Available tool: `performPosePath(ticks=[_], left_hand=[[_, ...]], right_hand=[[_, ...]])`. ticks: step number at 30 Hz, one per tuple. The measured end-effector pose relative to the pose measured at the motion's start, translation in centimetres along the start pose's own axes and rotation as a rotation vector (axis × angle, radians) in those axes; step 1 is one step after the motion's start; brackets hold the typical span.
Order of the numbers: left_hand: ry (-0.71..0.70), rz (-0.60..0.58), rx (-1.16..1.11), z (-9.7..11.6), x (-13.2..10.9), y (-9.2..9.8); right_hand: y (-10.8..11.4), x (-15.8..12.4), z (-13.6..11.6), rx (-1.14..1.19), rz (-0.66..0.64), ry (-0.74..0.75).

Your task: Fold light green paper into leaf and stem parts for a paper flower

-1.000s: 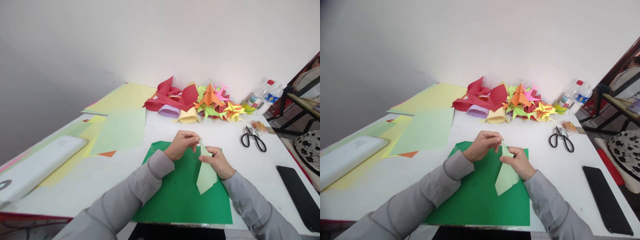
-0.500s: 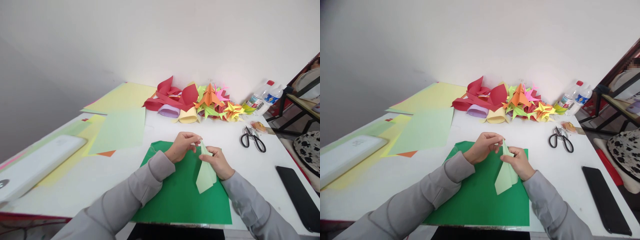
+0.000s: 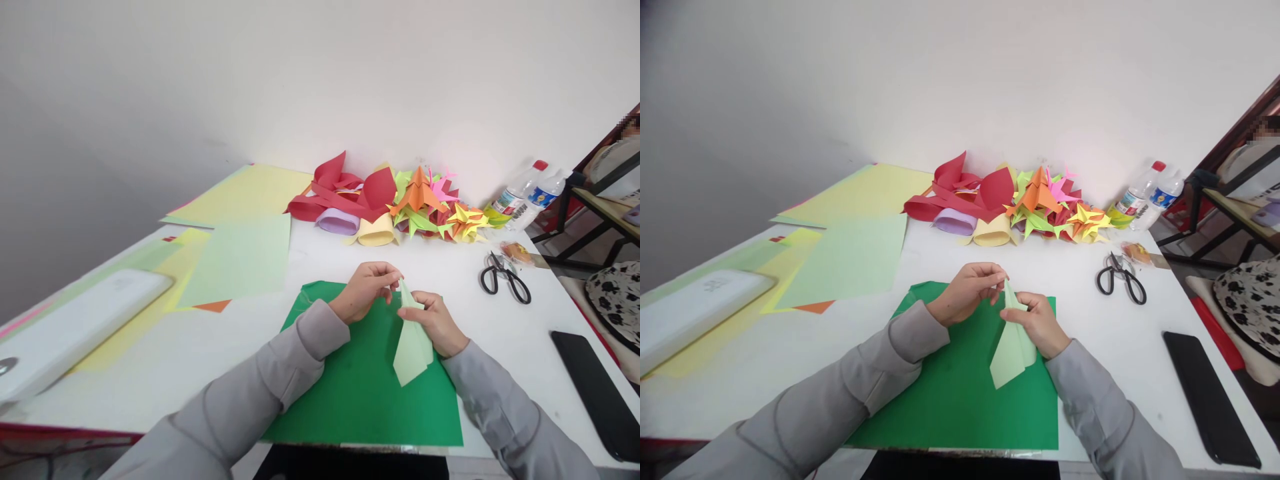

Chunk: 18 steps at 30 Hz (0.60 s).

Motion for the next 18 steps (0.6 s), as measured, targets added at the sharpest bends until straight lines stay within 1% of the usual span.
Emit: performPosePath(ticks=[4, 8, 14, 18], left_hand=[[-0.02, 0.037, 0.033, 0.23, -0.17, -0.21], [-0.018, 0.031, -0.008, 0.08, -0.28, -0.62], [-0.018, 0.048, 0.021, -0.39, -0.27, -0.62], [-0.014, 0.051, -0.039, -0.36, -0.29, -0.64]], right_hand=[[0.14, 0.01, -0.02, 0.03, 0.012, 0.017], [0.01, -0.03, -0.23, 0.047, 0.009, 0.041], [-0.32, -0.17, -0.71, -0.002, -0.009, 0.087], [-0.25, -0.09, -0.52, -0.021, -0.019, 0.081]])
Point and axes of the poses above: each hand's wrist, its own x-axis towards the middle knuckle, its own y-axis out of the back of the hand, z = x × y, the point moved 5 cm from there along x, towards the middle knuckle, and after that the axes turned 11 degrees about x, right-handed, at the moved point
